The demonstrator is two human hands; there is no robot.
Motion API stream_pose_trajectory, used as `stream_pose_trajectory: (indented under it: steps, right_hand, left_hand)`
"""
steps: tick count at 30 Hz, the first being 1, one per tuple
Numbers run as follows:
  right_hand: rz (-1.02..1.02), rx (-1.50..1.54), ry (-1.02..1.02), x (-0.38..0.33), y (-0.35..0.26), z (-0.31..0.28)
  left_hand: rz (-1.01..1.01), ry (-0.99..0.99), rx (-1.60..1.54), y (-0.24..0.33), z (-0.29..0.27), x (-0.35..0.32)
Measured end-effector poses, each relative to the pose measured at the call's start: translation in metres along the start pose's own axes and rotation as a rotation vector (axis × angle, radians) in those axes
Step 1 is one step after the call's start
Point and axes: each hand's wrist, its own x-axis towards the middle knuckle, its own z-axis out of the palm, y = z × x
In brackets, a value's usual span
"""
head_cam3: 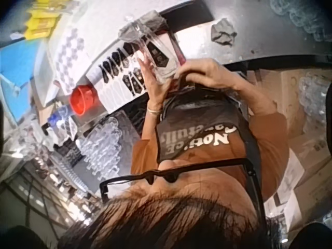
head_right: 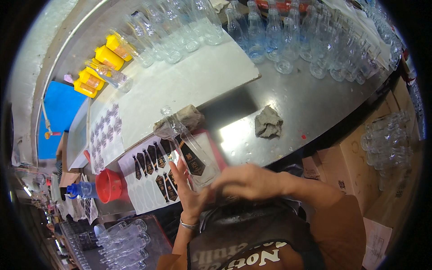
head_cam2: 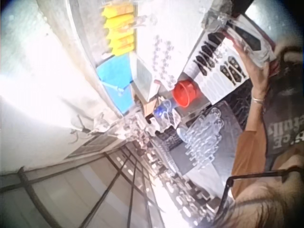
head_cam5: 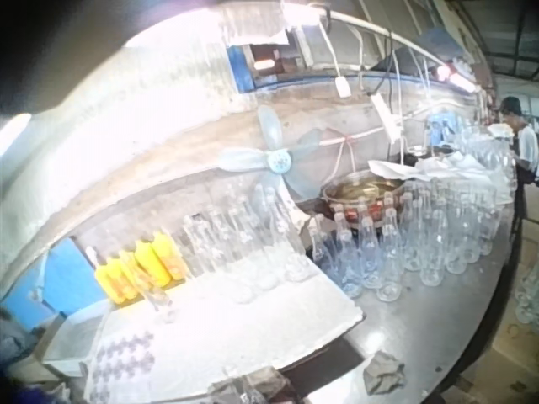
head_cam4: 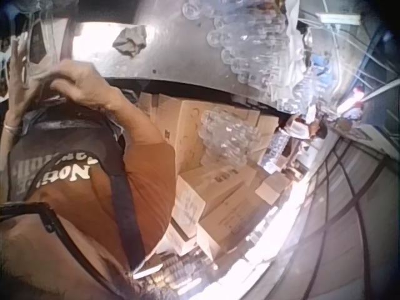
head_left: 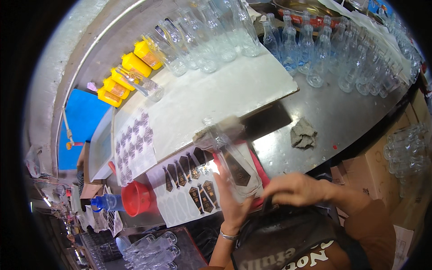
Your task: The person applies adhesive labels to clear plastic bottles one by one. They peel each label from a sheet, place it on a bottle, and smooth it with a black squeegee tool before setting the bottle aside.
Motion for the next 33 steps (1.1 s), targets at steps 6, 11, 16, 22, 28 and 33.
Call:
stream_pose_trajectory:
  steps: [6, 11, 16, 22, 28, 33]
  right_hand:
    - [0.518, 0.473, 0.158, 0.024, 0.071, 0.020]
    - [0.303, -0.257, 0.241, 0.027, -0.001, 0.025]
    - [0.332, -0.325, 0.263, 0.026, 0.009, 0.024]
    - [0.311, -0.249, 0.424, 0.028, 0.029, 0.021]
    - [0.358, -0.280, 0.441, 0.013, 0.036, 0.018]
    - [0.351, -0.259, 0.329, 0.010, 0.022, 0.020]
  left_hand:
    - [-0.097, -0.009, -0.520, 0.011, 0.002, 0.008]
    - [0.112, -0.015, 0.062, -0.018, -0.011, -0.009]
    - [0.122, -0.077, 0.221, -0.032, -0.052, 0.009]
    - [-0.057, 0.501, 0.760, -0.135, -0.185, 0.121]
    - [-0.194, 0.146, 1.031, -0.115, -0.193, 0.107]
    - [0.053, 0.221, 0.906, -0.125, -0.207, 0.101]
